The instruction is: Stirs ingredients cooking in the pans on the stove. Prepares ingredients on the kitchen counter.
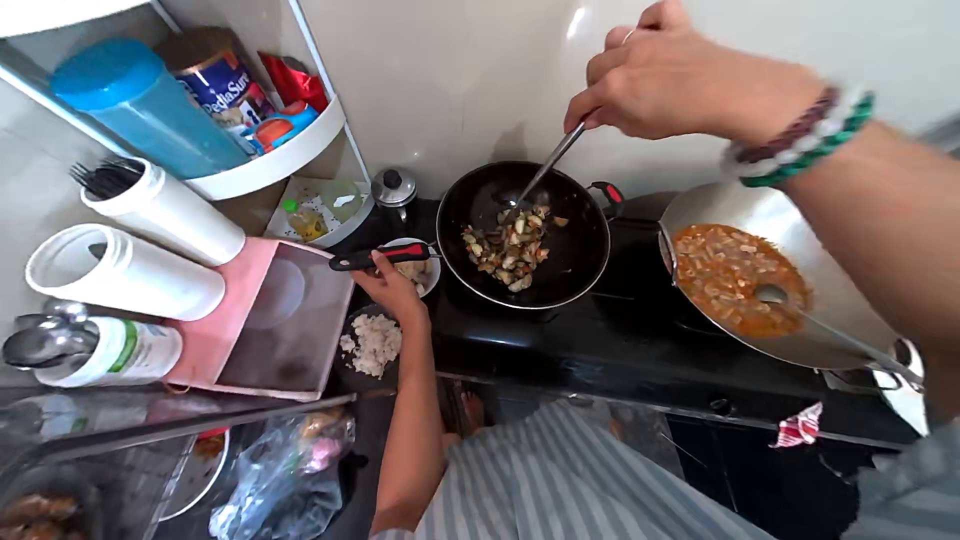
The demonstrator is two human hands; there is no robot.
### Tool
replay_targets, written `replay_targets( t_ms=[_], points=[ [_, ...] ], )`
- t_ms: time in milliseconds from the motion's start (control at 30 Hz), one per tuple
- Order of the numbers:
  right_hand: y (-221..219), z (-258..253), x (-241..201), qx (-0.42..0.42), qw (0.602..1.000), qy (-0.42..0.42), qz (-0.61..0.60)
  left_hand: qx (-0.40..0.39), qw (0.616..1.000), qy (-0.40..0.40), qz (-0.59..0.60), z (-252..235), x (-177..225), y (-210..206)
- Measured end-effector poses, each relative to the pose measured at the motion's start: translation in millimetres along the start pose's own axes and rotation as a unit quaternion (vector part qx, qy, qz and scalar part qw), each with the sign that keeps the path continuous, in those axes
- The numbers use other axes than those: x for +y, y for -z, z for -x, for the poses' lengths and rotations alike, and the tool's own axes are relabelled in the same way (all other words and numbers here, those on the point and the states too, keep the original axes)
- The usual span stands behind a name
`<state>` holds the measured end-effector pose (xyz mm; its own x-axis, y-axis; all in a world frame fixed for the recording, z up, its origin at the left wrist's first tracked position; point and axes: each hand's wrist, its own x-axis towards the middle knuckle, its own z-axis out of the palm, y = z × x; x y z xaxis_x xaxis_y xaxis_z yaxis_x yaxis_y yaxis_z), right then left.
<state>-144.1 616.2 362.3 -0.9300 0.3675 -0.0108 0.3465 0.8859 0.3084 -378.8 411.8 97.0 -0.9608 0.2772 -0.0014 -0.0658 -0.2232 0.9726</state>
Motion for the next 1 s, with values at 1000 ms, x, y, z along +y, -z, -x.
replay_targets(
  t_ms=[1000],
  points=[
    [-23,168,-48,0.133,0.982,-0.136,-0.011,-0.012,1.0,-0.002,-0.02,-1,-5,-1]
  ],
)
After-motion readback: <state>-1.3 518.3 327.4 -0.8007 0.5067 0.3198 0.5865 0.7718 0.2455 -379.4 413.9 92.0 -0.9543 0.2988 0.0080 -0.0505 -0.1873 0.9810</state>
